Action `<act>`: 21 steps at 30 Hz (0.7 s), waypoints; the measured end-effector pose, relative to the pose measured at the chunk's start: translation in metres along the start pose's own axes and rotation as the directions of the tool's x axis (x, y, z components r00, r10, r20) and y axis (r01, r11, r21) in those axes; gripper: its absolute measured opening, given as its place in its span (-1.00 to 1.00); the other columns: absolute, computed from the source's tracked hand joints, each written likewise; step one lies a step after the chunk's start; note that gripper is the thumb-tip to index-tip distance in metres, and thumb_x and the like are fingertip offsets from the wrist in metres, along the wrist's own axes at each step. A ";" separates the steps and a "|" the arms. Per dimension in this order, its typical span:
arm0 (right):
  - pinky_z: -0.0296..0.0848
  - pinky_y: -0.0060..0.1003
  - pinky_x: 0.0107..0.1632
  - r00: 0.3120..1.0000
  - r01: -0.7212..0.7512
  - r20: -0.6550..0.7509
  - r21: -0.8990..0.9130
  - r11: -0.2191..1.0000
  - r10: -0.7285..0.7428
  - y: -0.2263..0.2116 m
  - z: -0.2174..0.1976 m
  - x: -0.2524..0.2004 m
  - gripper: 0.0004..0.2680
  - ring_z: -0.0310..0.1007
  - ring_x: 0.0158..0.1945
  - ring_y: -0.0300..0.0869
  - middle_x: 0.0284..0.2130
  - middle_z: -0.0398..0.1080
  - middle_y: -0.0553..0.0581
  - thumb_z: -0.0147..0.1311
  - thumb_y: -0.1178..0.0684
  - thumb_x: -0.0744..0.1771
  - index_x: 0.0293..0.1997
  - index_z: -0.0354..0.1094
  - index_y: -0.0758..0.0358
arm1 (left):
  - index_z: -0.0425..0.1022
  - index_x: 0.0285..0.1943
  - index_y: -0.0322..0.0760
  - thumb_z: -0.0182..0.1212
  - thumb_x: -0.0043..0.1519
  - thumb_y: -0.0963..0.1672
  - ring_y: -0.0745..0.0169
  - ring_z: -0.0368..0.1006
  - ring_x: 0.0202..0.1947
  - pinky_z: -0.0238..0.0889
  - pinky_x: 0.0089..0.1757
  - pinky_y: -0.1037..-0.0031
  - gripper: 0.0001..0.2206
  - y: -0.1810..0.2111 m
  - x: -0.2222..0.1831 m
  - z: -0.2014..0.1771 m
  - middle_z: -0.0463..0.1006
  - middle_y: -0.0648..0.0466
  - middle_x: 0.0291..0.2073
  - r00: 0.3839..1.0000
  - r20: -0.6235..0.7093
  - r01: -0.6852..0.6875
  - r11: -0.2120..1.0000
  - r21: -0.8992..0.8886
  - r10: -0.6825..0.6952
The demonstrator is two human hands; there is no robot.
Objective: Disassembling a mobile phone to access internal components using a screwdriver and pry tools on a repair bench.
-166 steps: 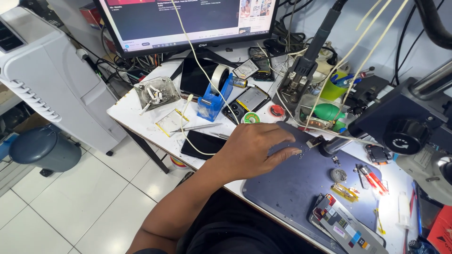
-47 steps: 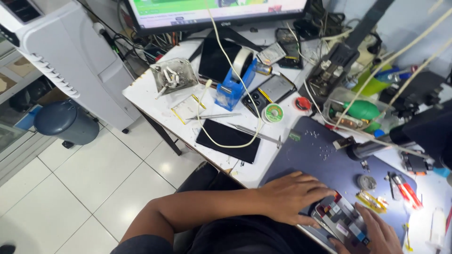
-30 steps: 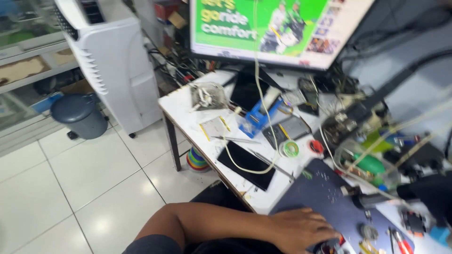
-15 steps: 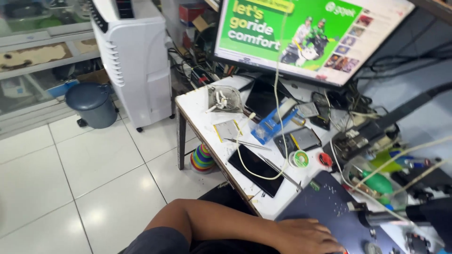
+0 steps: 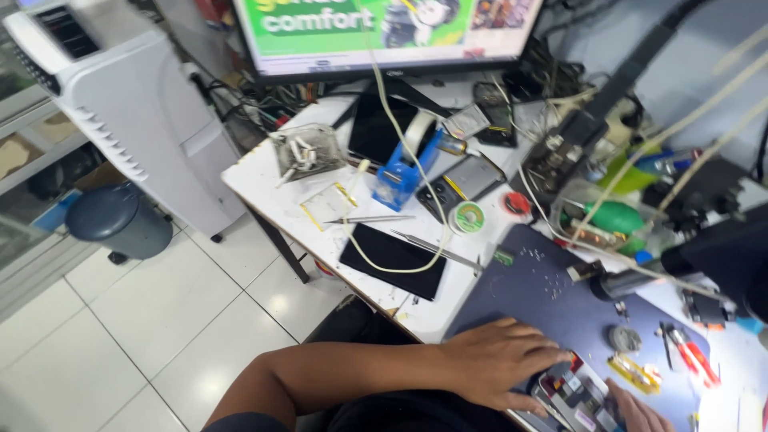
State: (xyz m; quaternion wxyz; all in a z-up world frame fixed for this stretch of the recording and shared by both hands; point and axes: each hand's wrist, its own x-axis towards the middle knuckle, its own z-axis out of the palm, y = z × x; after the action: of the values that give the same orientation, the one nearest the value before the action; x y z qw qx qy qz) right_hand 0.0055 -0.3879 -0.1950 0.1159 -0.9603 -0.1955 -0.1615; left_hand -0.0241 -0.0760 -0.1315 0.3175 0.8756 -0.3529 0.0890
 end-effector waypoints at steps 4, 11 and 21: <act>0.45 -0.16 0.23 0.998 -0.053 -0.015 0.088 0.995 0.055 -0.033 -0.034 0.000 -0.29 0.57 0.06 -0.07 0.10 0.55 0.08 0.40 -0.27 -0.01 0.27 0.46 0.10 | 0.08 0.55 -0.30 -0.17 0.26 0.18 -0.19 0.26 0.37 0.11 0.20 0.09 -0.25 0.006 0.004 -0.010 0.36 -0.18 0.37 0.998 0.059 0.028 0.999 -0.040 -0.025; 0.46 -0.13 0.20 1.000 0.026 0.010 0.183 0.983 -0.029 -0.055 -0.070 0.010 -0.33 0.50 0.17 0.00 0.15 0.50 0.09 0.39 -0.25 0.06 0.28 0.40 0.15 | 0.12 0.53 -0.30 -0.13 0.30 0.15 -0.13 0.23 0.39 0.11 0.17 0.08 -0.31 0.010 0.011 -0.017 0.32 -0.12 0.41 0.993 0.102 0.066 0.997 -0.042 -0.061; 0.35 0.02 0.28 0.967 0.209 0.057 0.377 0.902 -0.248 -0.061 -0.089 0.037 -0.44 0.42 0.19 0.12 0.13 0.42 0.25 0.34 -0.16 0.21 0.26 0.29 0.35 | 0.13 0.51 -0.15 0.24 0.21 0.10 -0.05 0.24 0.35 0.07 0.17 0.13 -0.29 0.005 0.020 -0.021 0.36 0.04 0.39 0.984 0.133 0.122 0.993 0.008 -0.122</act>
State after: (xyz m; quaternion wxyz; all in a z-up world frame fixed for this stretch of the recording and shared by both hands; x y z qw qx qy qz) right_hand -0.0113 -0.3468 -0.0899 0.2636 -0.8990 -0.3394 -0.0844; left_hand -0.0119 -0.0767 -0.1048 0.2983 0.8994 -0.3192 0.0109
